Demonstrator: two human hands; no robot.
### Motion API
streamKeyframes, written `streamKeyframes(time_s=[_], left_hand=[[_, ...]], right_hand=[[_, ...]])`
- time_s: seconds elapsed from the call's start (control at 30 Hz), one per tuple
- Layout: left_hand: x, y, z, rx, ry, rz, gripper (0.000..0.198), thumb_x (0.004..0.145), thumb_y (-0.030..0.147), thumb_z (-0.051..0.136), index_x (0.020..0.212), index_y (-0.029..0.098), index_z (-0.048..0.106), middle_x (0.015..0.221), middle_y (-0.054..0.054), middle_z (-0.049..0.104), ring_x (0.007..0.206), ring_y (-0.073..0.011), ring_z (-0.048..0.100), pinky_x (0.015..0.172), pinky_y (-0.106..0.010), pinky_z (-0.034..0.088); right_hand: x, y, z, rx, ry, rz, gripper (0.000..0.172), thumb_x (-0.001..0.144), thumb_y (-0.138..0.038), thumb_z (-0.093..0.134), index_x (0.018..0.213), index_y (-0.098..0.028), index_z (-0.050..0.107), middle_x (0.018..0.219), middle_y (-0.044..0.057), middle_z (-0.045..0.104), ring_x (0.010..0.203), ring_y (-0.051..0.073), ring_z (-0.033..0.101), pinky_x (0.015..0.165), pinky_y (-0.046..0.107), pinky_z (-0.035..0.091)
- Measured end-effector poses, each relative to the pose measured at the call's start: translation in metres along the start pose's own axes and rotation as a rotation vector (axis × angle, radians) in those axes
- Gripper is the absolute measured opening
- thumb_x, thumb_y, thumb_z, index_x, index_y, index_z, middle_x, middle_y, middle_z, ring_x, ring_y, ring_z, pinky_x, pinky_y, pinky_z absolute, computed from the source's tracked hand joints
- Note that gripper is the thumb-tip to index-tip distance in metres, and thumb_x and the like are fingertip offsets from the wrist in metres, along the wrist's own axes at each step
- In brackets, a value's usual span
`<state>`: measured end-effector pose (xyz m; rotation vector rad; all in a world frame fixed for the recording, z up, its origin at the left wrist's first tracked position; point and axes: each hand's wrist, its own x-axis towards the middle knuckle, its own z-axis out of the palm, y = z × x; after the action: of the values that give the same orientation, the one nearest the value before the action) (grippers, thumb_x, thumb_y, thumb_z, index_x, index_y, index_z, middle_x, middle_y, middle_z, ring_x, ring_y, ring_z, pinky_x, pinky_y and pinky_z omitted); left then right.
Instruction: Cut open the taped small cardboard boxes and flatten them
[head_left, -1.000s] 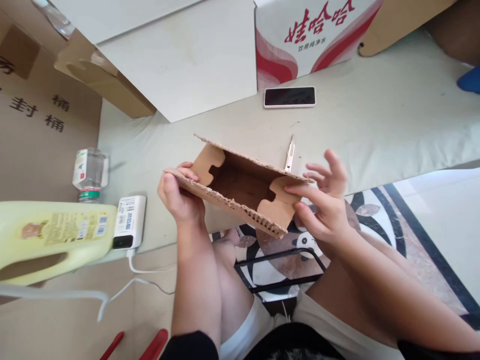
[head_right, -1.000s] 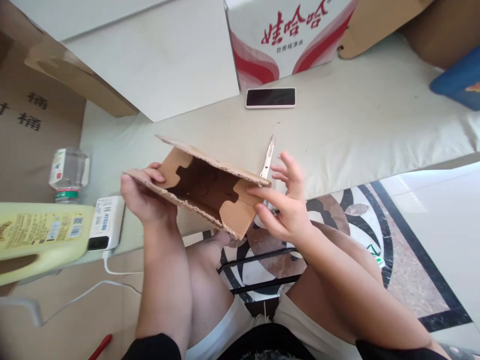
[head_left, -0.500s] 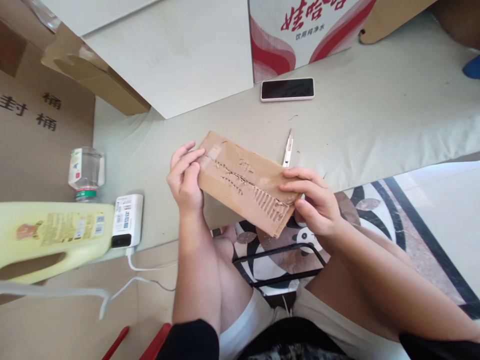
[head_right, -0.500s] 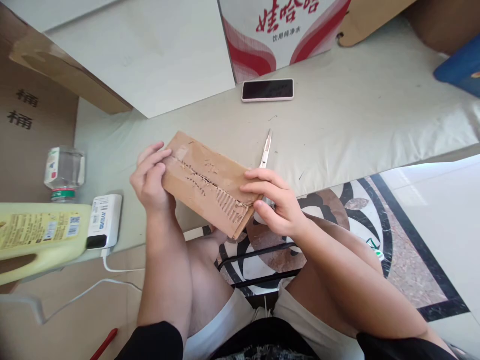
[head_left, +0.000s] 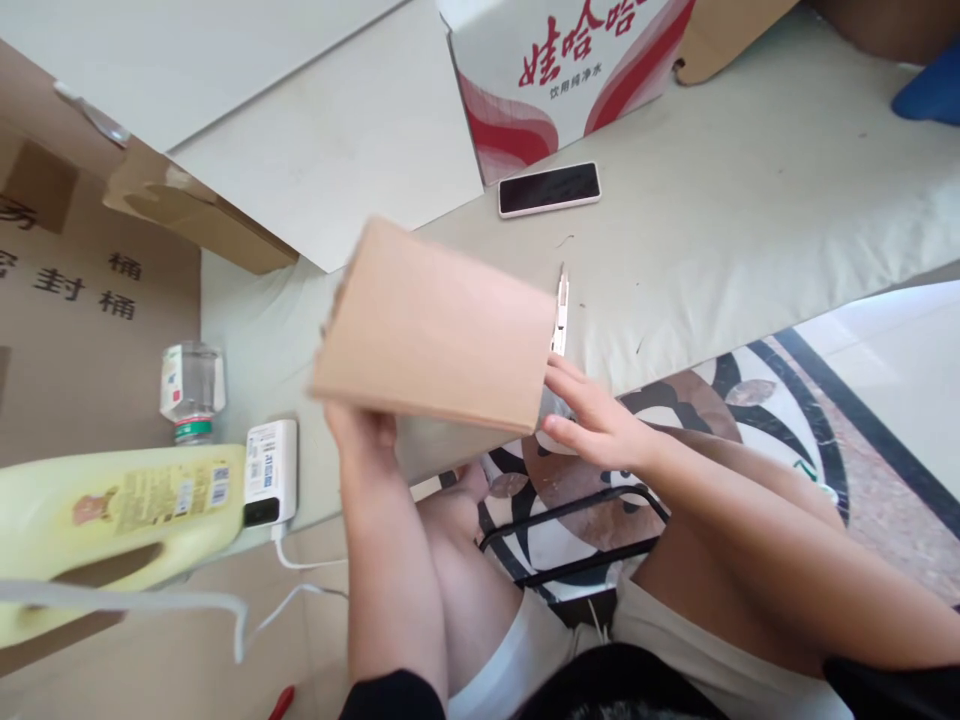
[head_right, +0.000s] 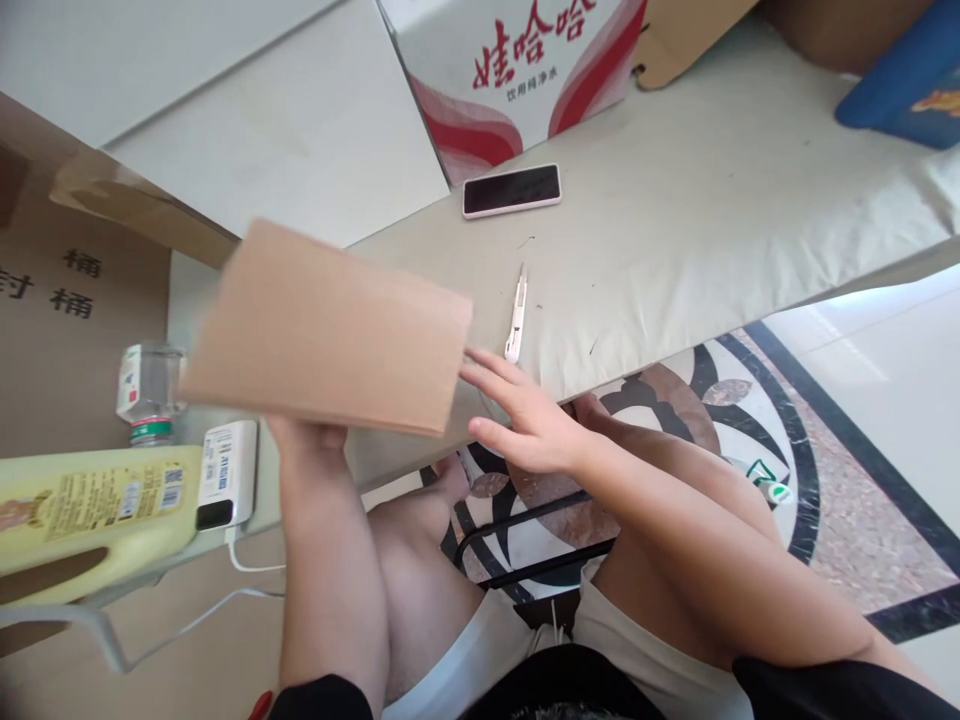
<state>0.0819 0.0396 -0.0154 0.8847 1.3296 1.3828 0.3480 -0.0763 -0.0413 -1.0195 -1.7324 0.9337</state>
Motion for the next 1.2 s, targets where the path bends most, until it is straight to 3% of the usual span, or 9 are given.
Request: streamKeyframes(time_s=[0.17, 0.37, 0.53, 0.6, 0.7, 0.77, 0.83, 0.97, 1.2], left_hand=[[-0.015, -0.013, 0.019, 0.028, -0.182, -0.264, 0.043, 0.084, 0.06, 0.06, 0.08, 0.018, 0.07, 0.067, -0.004, 0.071, 0.058, -0.0174, 0.068, 0.046, -0.025, 0.05], [-0.025, -0.014, 0.022, 0.215, -0.537, -0.37, 0.064, 0.079, 0.078, 0.062, 0.102, 0.019, 0.069, 0.081, -0.009, 0.076, 0.053, -0.0193, 0.07, 0.034, -0.024, 0.039], [-0.028, -0.017, 0.019, 0.475, -0.946, -0.514, 0.068, 0.07, 0.087, 0.064, 0.079, 0.019, 0.071, 0.074, -0.012, 0.074, 0.052, -0.0267, 0.072, 0.029, -0.026, 0.03], [-0.023, -0.023, 0.016, 0.587, -0.902, -0.385, 0.061, 0.065, 0.08, 0.074, 0.07, 0.019, 0.071, 0.066, -0.009, 0.072, 0.044, -0.023, 0.066, 0.029, -0.027, 0.032], [-0.013, -0.032, 0.012, 0.586, -0.618, -0.155, 0.049, 0.071, 0.066, 0.079, 0.086, 0.02, 0.073, 0.07, -0.006, 0.071, 0.046, -0.0179, 0.062, 0.035, -0.028, 0.041], [-0.008, -0.034, 0.011, 0.486, -0.407, 0.006, 0.052, 0.085, 0.067, 0.065, 0.117, 0.026, 0.067, 0.105, -0.01, 0.075, 0.077, -0.0208, 0.074, 0.053, -0.03, 0.055], [-0.008, -0.032, 0.013, 0.354, -0.272, 0.229, 0.062, 0.088, 0.071, 0.058, 0.136, 0.032, 0.053, 0.144, -0.011, 0.059, 0.122, -0.026, 0.067, 0.082, -0.036, 0.062], [-0.013, -0.025, 0.024, 0.358, -0.271, 0.478, 0.064, 0.082, 0.073, 0.065, 0.132, 0.035, 0.055, 0.154, -0.009, 0.048, 0.148, -0.0312, 0.045, 0.112, -0.047, 0.049], [-0.016, -0.024, 0.03, 0.36, -0.361, 0.428, 0.064, 0.083, 0.075, 0.061, 0.133, 0.036, 0.051, 0.156, -0.008, 0.046, 0.14, -0.0292, 0.052, 0.109, -0.041, 0.05]], right_hand=[[-0.004, 0.003, -0.007, -0.073, 0.098, -0.046, 0.069, 0.101, -0.055, 0.05, 0.163, -0.033, 0.03, 0.177, 0.003, 0.002, 0.164, 0.03, 0.008, 0.133, 0.054, 0.019], [-0.001, 0.003, -0.02, -0.079, 0.244, -0.06, 0.063, 0.101, -0.057, 0.045, 0.158, -0.03, 0.037, 0.172, 0.009, 0.027, 0.162, 0.029, 0.022, 0.132, 0.056, 0.021], [-0.004, 0.0, -0.025, -0.044, 0.393, -0.036, 0.052, 0.1, -0.06, 0.046, 0.142, -0.03, 0.052, 0.17, 0.008, 0.032, 0.16, 0.031, 0.026, 0.129, 0.057, 0.027], [-0.004, -0.001, -0.026, -0.079, 0.402, 0.004, 0.052, 0.099, -0.064, 0.043, 0.134, -0.028, 0.058, 0.168, 0.008, 0.035, 0.159, 0.033, 0.028, 0.128, 0.059, 0.029], [-0.004, -0.004, -0.023, -0.118, 0.3, -0.026, 0.049, 0.099, -0.062, 0.045, 0.129, -0.027, 0.06, 0.167, 0.01, 0.037, 0.157, 0.034, 0.032, 0.126, 0.059, 0.031], [-0.003, -0.005, -0.02, -0.112, 0.198, -0.084, 0.043, 0.099, -0.055, 0.049, 0.13, -0.027, 0.059, 0.166, 0.011, 0.039, 0.157, 0.032, 0.035, 0.126, 0.058, 0.032], [-0.002, -0.005, -0.016, -0.102, 0.125, -0.102, 0.039, 0.099, -0.051, 0.052, 0.13, -0.028, 0.057, 0.166, 0.011, 0.039, 0.157, 0.03, 0.033, 0.127, 0.057, 0.032], [0.0, -0.006, -0.011, -0.074, 0.084, -0.075, 0.035, 0.098, -0.051, 0.052, 0.126, -0.029, 0.055, 0.166, 0.01, 0.038, 0.157, 0.029, 0.034, 0.125, 0.057, 0.035], [0.0, -0.001, -0.013, -0.05, 0.269, 0.007, 0.038, 0.1, -0.05, 0.046, 0.131, -0.029, 0.055, 0.14, 0.011, 0.062, 0.13, 0.029, 0.06, 0.108, 0.052, 0.051]])
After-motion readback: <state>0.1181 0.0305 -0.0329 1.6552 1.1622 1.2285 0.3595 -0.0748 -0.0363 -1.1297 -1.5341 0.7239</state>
